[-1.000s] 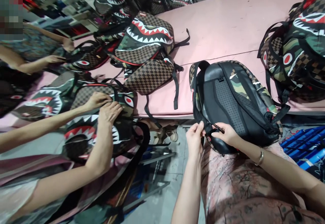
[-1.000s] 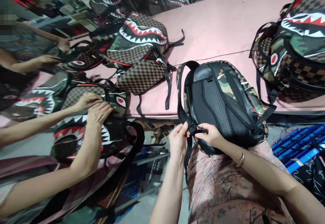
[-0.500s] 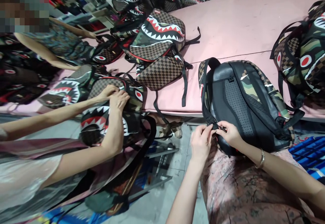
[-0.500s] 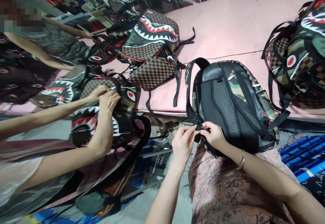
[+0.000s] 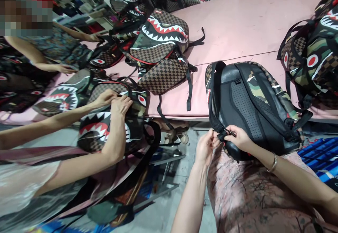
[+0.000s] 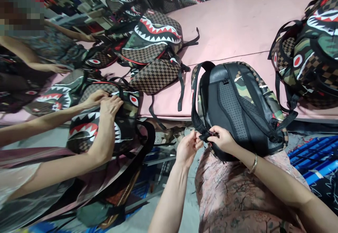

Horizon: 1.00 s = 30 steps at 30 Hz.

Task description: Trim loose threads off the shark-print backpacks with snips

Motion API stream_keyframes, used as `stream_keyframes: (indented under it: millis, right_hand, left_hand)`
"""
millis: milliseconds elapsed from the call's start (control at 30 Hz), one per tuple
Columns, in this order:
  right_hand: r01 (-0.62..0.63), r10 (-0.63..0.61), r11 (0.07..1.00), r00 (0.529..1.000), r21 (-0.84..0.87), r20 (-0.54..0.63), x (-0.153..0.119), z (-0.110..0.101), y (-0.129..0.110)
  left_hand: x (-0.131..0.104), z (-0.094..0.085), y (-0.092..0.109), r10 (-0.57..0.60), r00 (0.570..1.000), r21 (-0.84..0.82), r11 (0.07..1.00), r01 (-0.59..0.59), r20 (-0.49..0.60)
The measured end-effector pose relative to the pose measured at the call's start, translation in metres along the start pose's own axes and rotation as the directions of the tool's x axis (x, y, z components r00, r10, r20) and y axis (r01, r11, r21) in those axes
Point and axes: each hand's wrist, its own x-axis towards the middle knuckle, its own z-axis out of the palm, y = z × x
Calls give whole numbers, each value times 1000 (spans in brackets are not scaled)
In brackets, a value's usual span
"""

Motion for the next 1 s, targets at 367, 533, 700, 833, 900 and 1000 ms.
stream_keyframes:
  millis: [367, 533, 700, 833, 900, 1000]
  right_hand:
    - [26, -24, 999, 999, 27, -49, -2, -8, -8]
    - [-24, 19, 999, 987, -29, -161, -10, -14, -4]
    - [19, -83, 953, 977, -303, -199, -37, -34, -10]
    - [75, -131, 901, 986, -427, -104, -48, -38, -17]
    - [94, -155, 884, 983, -457, -96, -48, -37, -19]
    - [119, -182, 867, 980, -484, -84, -46, -36, -21]
  left_hand:
    - [-6, 12, -10, 130, 988, 221, 969, -109, -79]
    - [-9, 14, -10, 213, 969, 243, 953, -178, -123]
    - [-8, 17, -14, 214, 964, 226, 958, -176, -156]
    - [-7, 20, -15, 209, 964, 228, 959, -169, -163]
    - [-8, 21, -14, 212, 963, 233, 957, -170, -167]
    - [-8, 21, -13, 211, 963, 226, 959, -172, -165]
